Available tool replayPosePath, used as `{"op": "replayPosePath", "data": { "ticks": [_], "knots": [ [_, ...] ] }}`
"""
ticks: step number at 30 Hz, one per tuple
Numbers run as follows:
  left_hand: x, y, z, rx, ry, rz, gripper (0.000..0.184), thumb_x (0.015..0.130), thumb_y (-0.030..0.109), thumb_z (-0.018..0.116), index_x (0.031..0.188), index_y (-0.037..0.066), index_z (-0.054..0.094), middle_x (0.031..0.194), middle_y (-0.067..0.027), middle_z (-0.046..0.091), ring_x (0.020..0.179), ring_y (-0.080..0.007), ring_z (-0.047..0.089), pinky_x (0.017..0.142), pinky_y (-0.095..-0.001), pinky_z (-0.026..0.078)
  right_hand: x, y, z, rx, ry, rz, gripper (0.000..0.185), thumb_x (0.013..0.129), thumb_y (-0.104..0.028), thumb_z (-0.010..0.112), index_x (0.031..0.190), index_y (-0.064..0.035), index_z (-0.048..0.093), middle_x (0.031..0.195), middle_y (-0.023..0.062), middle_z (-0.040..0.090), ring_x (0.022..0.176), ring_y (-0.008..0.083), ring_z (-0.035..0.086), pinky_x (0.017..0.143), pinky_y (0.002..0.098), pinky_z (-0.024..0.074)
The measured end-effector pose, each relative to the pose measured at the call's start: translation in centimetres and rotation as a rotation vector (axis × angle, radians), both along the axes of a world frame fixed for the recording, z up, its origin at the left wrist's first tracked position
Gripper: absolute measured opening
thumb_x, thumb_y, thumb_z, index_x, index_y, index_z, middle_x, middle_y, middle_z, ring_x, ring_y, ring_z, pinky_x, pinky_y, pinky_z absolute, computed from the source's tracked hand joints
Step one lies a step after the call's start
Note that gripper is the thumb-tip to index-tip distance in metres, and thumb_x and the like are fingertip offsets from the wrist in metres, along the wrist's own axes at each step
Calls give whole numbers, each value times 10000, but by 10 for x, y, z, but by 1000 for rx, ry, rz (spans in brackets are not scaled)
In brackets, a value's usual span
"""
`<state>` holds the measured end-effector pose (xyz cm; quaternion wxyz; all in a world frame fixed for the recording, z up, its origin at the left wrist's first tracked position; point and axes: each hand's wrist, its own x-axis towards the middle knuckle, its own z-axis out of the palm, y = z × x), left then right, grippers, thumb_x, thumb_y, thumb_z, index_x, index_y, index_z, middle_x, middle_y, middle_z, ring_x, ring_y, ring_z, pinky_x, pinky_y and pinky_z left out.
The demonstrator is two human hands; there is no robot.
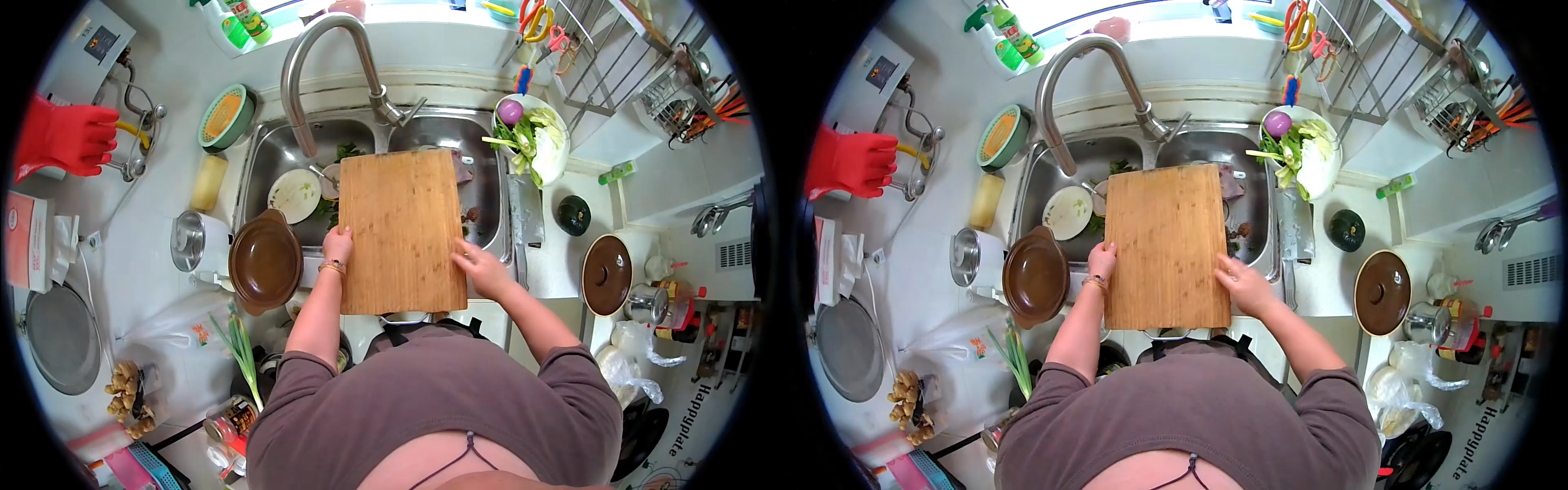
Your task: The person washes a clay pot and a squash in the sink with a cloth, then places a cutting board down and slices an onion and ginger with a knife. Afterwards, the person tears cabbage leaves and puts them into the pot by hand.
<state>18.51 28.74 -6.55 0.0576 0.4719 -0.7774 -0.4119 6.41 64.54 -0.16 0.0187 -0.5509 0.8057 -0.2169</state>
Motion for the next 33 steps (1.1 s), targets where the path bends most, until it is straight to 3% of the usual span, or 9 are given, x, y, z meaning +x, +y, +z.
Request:
{"op": "replayPosePath", "data": {
  "ticks": [3, 7, 10, 13, 20, 27, 28, 32, 33],
  "knots": [
    [-6, 6, 32, -155, -219, -47, 322, 847, 275, 613, 1081, 61, 673, 1065, -124, 658, 999, -307, 598, 888, -393, 463, -10, 23, 32, -67, -89, -466, 205, 828, -112, 575, 993, -8, 636, 1073, 186, 604, 1033, 351, 564, 841, 418, 494],
    [-39, 29, 76, -438, -233, -96, 390, 804, 272, 635, 1166, 124, 625, 1268, -114, 517, 1233, -336, 405, 1011, -460, 375, -10, 64, 38, 319, -213, -934, 449, 798, -251, 685, 1165, -32, 546, 1146, 173, 548, 996, 362, 549, 835, 454, 480],
    [-108, 49, 86, -584, -46, -326, 435, 800, 315, 645, 1204, 158, 599, 1300, -95, 503, 1245, -320, 398, 995, -480, 384, -2, 78, 5, 310, -196, -918, 643, 737, -281, 751, 1251, -30, 457, 1117, 173, 525, 1029, 358, 530, 830, 462, 484],
    [-198, 86, 113, -448, 123, -605, 485, 786, 364, 674, 1217, 158, 591, 1278, -85, 533, 1243, -310, 416, 1005, -477, 383, -2, 81, -8, 129, -305, -906, 557, 753, -231, 717, 1206, -15, 475, 1090, 197, 523, 1001, 373, 545, 824, 455, 479],
    [-364, 191, 181, -420, -117, -739, 565, 763, 416, 703, 1246, 151, 574, 1253, -110, 566, 1236, -315, 451, 1012, -479, 370, 4, 88, 19, 127, -410, -1016, 404, 751, -140, 617, 1112, -24, 476, 1068, 201, 514, 851, 417, 598, 721, 499, 496],
    [-420, 224, 160, -698, -331, -752, 538, 738, 455, 706, 1150, 116, 636, 1224, -87, 594, 1220, -262, 470, 977, -437, 357, 24, 117, 46, 100, -382, -967, 395, 738, -153, 628, 1097, -41, 511, 1035, 157, 543, 784, 373, 621, 653, 471, 510],
    [-422, 227, 159, -747, -307, -751, 404, 767, 349, 679, 1089, 106, 672, 1173, -82, 627, 1185, -247, 498, 960, -419, 345, 25, 120, 49, 77, -379, -958, 391, 734, -152, 629, 1092, -42, 517, 1033, 153, 548, 780, 369, 622, 648, 466, 512],
    [-421, 228, 157, -852, -260, -877, 290, 779, 210, 615, 1034, 91, 687, 1079, -89, 669, 1110, -243, 551, 940, -428, 346, 28, 130, 46, 24, -307, -927, 389, 716, -152, 637, 1076, -46, 531, 1031, 134, 567, 775, 357, 624, 636, 449, 519],
    [-418, 224, 160, -800, -216, -866, 316, 773, 274, 639, 1032, 96, 673, 1071, -92, 666, 1089, -249, 560, 926, -432, 355, 27, 130, 48, 31, -310, -919, 391, 714, -153, 638, 1076, -49, 534, 1029, 132, 572, 778, 355, 624, 641, 448, 520]
  ]
}}
